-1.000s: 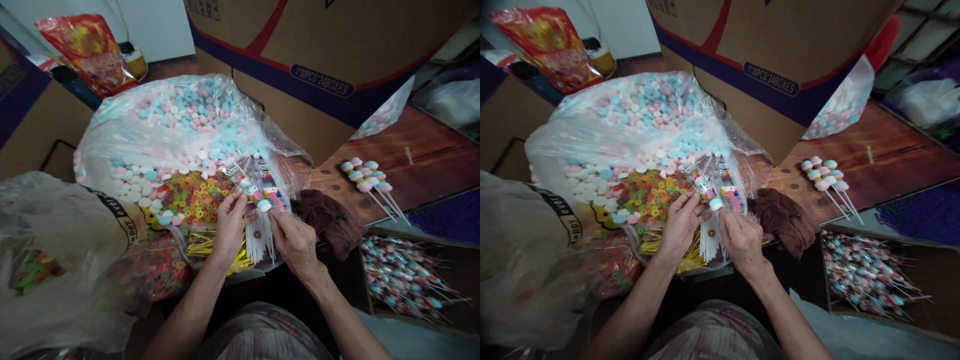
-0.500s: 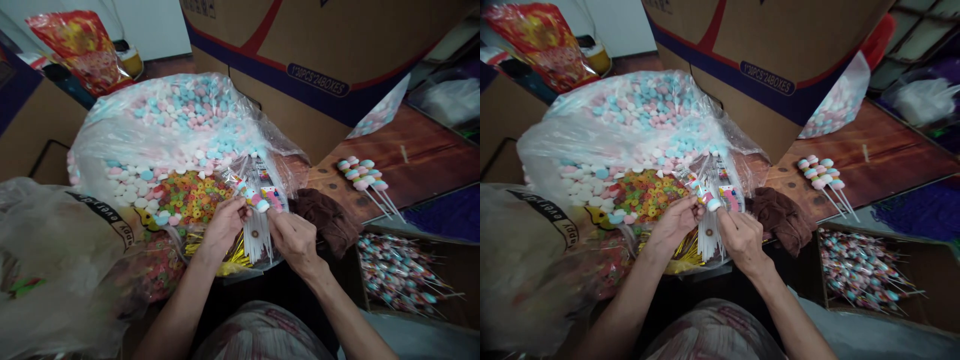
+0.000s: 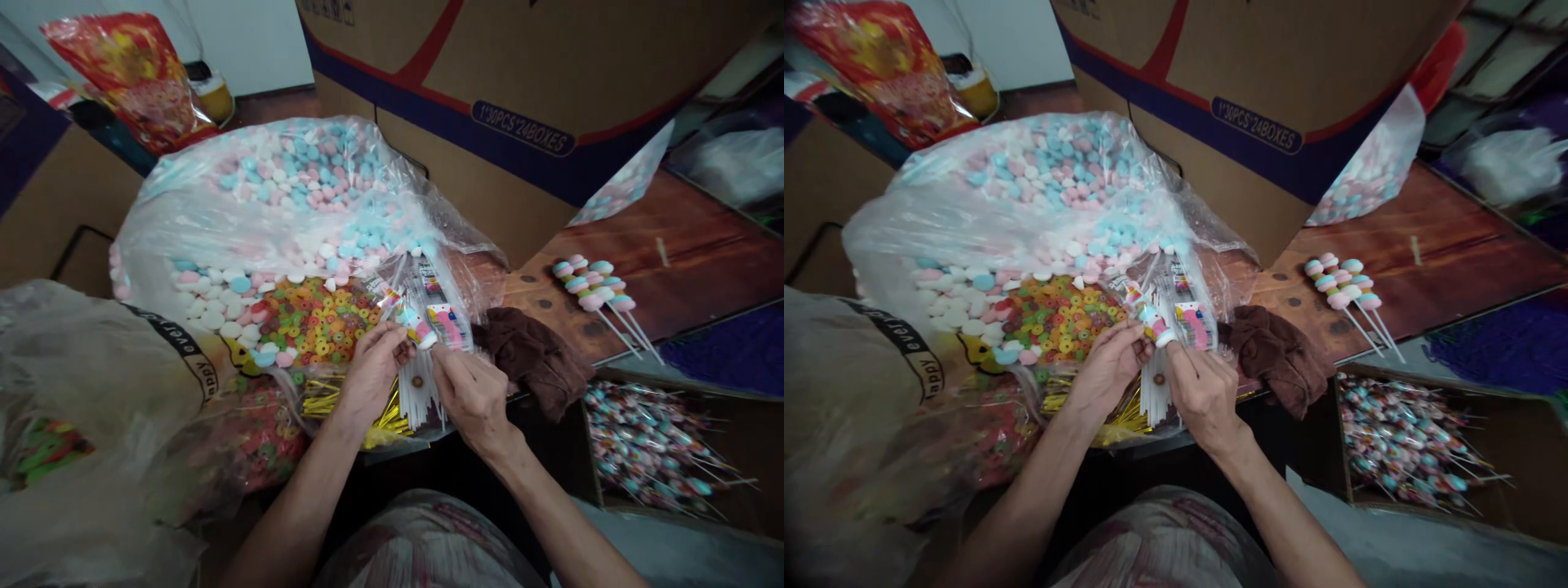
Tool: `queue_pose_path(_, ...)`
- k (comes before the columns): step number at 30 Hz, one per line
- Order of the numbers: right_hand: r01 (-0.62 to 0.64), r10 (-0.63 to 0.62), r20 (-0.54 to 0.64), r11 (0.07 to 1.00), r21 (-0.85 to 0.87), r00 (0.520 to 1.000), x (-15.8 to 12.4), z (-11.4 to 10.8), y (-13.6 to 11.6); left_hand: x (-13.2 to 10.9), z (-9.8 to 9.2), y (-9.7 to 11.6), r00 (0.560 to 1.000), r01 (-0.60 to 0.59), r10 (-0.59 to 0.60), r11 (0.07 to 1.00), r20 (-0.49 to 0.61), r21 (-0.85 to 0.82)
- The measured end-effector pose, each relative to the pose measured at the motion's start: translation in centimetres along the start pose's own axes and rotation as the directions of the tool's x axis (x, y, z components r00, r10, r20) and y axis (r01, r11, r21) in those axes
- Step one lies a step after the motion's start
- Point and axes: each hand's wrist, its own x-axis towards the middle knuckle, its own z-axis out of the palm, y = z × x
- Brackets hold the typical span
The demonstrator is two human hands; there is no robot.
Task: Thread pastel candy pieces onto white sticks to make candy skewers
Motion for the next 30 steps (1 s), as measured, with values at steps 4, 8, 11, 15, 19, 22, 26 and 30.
queue_pose_path(4, -0.022, 0.023, -0.009, 0.998, 0.053, 1.000, -0.2, 0.2, -0.3, 0.1, 0.6, 0.0, 0.994, -0.070, 0.073, 0.997, -0.076, 0.038)
queue_pose_path(8, -0.011, 0.011, -0.016, 0.998, 0.055, 1.000, -0.1, 0.2, -0.3, 0.7, 1.6, -0.1, 0.989, -0.108, 0.100, 0.991, -0.105, -0.079)
queue_pose_path(11, 0.005, -0.004, -0.007, 1.000, 0.020, 1.000, -0.1, 0.3, -0.4, 1.0, 2.1, -0.4, 0.996, -0.073, 0.065, 0.987, -0.066, -0.141)
queue_pose_path(15, -0.045, 0.045, 0.004, 0.997, 0.068, 0.999, -0.1, 0.4, -0.8, 0.9, 2.4, -0.9, 0.997, -0.071, 0.065, 0.974, -0.032, -0.217)
queue_pose_path(19, -0.236, 0.240, 0.026, 0.919, 0.315, 0.970, 0.0, 0.5, -1.4, 0.8, 2.4, -1.3, 0.999, -0.052, 0.050, 0.956, -0.015, -0.288)
queue_pose_path(22, -0.295, 0.320, 0.006, 0.864, 0.408, 0.947, 0.1, 0.4, -1.5, 0.7, 2.4, -1.4, 0.999, -0.049, 0.050, 0.962, -0.006, -0.269)
queue_pose_path(26, -0.272, 0.308, -0.033, 0.882, 0.384, 0.951, 0.3, 0.9, -1.1, 0.4, 2.6, -1.4, 0.999, -0.028, 0.031, 0.983, 0.013, -0.179)
queue_pose_path(30, -0.247, 0.297, -0.098, 0.905, 0.345, 0.950, 0.2, 1.7, -1.2, 0.1, 2.7, -1.4, 0.999, -0.028, 0.035, 0.990, 0.042, -0.141)
